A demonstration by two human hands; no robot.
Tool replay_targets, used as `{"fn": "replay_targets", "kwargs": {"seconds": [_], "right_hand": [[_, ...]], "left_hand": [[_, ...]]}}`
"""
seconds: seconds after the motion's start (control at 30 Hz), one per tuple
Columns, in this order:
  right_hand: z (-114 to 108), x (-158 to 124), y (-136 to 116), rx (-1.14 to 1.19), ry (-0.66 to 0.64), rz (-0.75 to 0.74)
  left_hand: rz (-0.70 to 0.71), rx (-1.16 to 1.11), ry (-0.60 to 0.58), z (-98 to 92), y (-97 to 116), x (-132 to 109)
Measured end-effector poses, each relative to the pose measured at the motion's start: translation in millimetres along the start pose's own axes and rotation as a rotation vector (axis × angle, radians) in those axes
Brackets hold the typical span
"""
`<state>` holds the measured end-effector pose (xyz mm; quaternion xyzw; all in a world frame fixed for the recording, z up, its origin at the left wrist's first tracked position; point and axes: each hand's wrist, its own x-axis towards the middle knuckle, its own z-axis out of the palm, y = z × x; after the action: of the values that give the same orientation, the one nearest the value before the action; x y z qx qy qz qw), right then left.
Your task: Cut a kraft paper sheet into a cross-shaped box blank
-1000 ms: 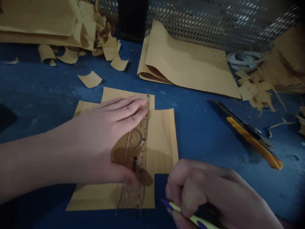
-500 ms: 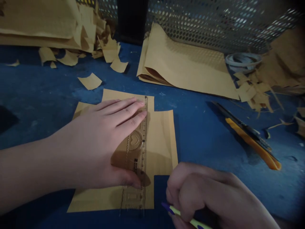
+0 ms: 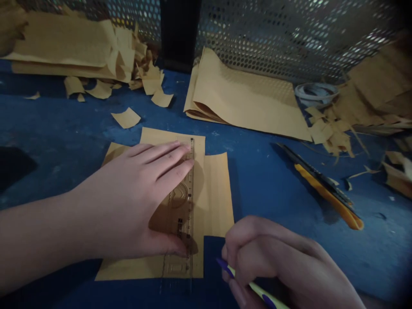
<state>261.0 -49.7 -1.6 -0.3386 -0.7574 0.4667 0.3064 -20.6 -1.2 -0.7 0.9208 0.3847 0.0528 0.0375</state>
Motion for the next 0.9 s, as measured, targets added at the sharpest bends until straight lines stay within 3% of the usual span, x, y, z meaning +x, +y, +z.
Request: {"fn": "replay_targets", "kwargs": {"seconds": [0.2,0.3,0.43,0.6,0.73,0.9], "right_hand": [[-7,11,-5,-0.214,0.164,-0.121],[-12,18,-2,-0.365,0.182,-0.18],[-12,24,5,-0.474,0.138,-0.198],[-8,22,8,-0.516,0.123,-0.239],[-7,15,5,-0.53,0.083,-0.291],[-6,0,2,-0.548,-0.077,-0.383]], "left_hand": [[-0.038,0.062,-0.033,-3.0,11,-2],[0.056,0.122,0.036,-0.5,10,-4],[0.175,0.217,0.151,1.9,9,-7],[0.122,0.326,0.253,-0.4,27,-14],[0.076,0.412,0.213,-2.3,55,-29],[0.05,0.369,0.136,-1.7,78,-53]]}}
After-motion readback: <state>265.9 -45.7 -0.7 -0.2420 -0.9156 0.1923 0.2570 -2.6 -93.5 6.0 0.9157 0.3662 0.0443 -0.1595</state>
